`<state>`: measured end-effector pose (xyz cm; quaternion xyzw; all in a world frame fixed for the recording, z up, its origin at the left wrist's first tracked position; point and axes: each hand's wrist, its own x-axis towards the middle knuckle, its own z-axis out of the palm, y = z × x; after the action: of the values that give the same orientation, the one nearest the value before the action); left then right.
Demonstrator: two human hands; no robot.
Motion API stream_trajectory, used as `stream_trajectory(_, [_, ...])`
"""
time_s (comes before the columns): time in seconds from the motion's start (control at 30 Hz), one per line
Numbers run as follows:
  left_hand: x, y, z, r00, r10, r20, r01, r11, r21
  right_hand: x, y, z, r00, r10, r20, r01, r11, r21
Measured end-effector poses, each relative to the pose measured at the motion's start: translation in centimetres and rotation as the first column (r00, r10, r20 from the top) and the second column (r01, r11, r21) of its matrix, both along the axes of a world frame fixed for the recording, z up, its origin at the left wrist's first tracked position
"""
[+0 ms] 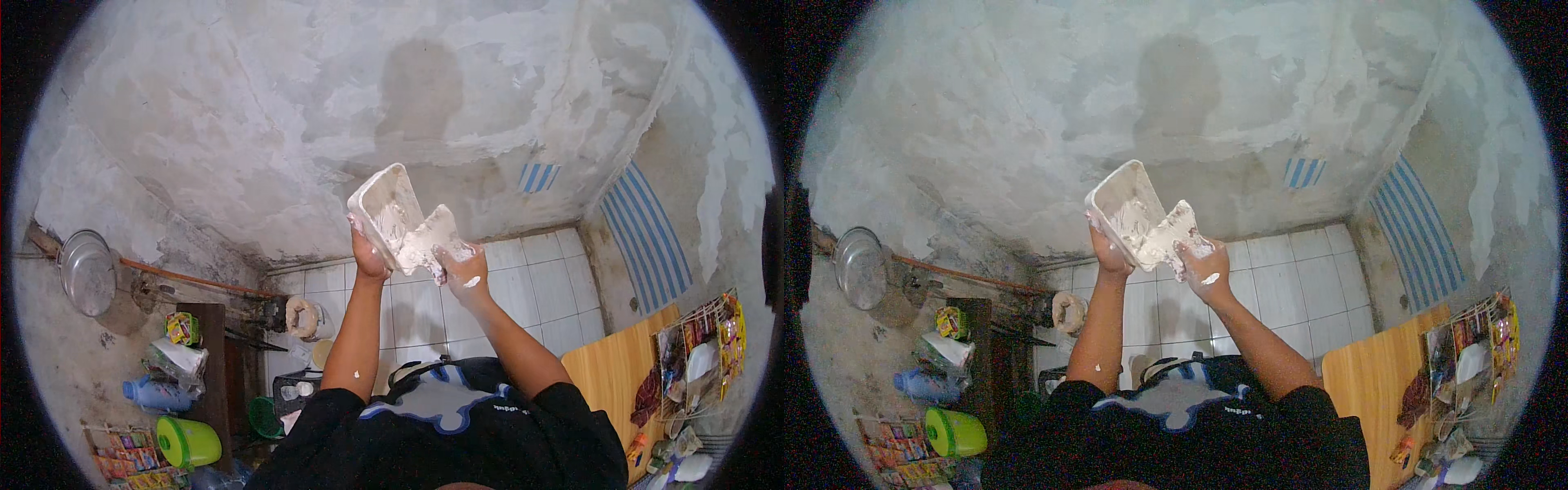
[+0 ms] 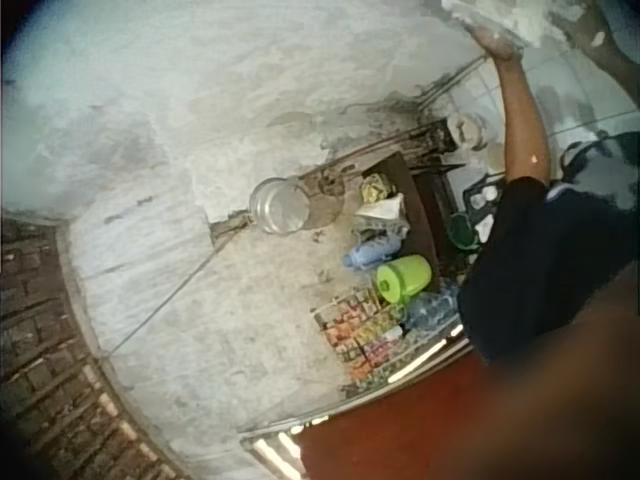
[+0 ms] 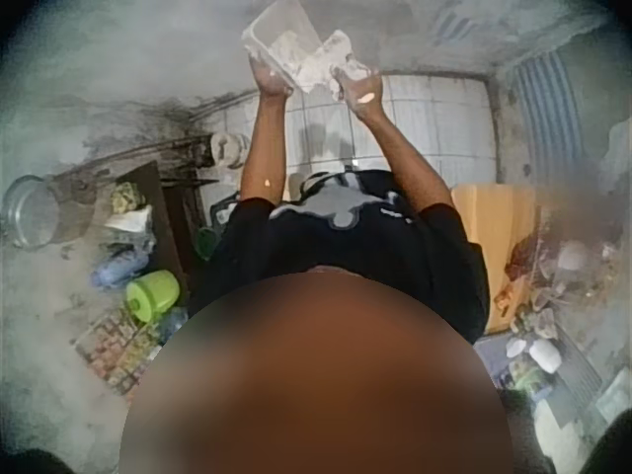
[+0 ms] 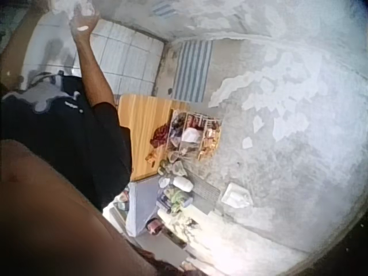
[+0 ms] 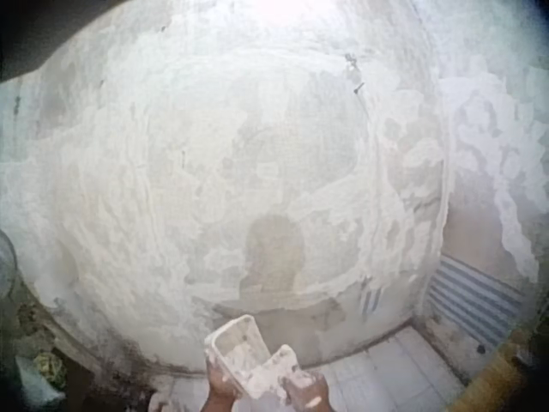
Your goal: Applying putty/plaster to a wall with a spatula to smooth the surface.
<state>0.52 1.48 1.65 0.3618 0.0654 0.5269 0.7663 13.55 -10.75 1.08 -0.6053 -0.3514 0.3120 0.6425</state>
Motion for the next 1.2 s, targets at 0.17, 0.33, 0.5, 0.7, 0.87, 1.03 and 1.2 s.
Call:
stream_trajectory(0.17, [0.3,1.3,-0.4,0.982,0.186,-0.02,-0.178,0.964,0.196,-2.8,-0.5,0.6,0.9,0.046,-0.434,-0.039,0.999,0.023])
stream_trajectory(0.33, [0.2,1.5,-1.1,0.972,0.233,-0.036,-0.223,0.956,0.19,-4.0,0.3,1.5,0.757,0.03,-0.652,0.003,0.999,0.049])
stream_trajectory(0.5, [0.2,-0.4,0.3,0.98,0.194,-0.036,-0.192,0.98,0.047,-2.9,0.9,1.7,0.705,0.109,-0.7,-0.082,0.994,0.072])
stream_trajectory(0.7, [-0.2,-0.8,-0.4,0.978,0.207,-0.013,-0.207,0.978,0.033,-3.6,1.9,2.4,0.695,0.192,-0.693,-0.091,0.979,0.181])
stream_trajectory(0.87, [-0.3,-1.1,0.8,0.955,0.288,0.069,-0.288,0.957,-0.024,-2.1,2.0,4.1,0.882,0.128,-0.454,-0.013,0.968,0.25])
stream_trajectory(1.03, [-0.5,-1.4,1.9,0.958,0.269,0.103,-0.253,0.956,-0.149,1.5,2.1,5.4,0.93,-0.016,0.368,-0.101,0.949,0.298])
stream_trajectory(1.2, [-1.0,0.0,0.3,0.961,0.152,0.229,-0.073,0.945,-0.32,1.9,1.0,5.9,0.405,-0.075,0.911,-0.412,0.875,0.255])
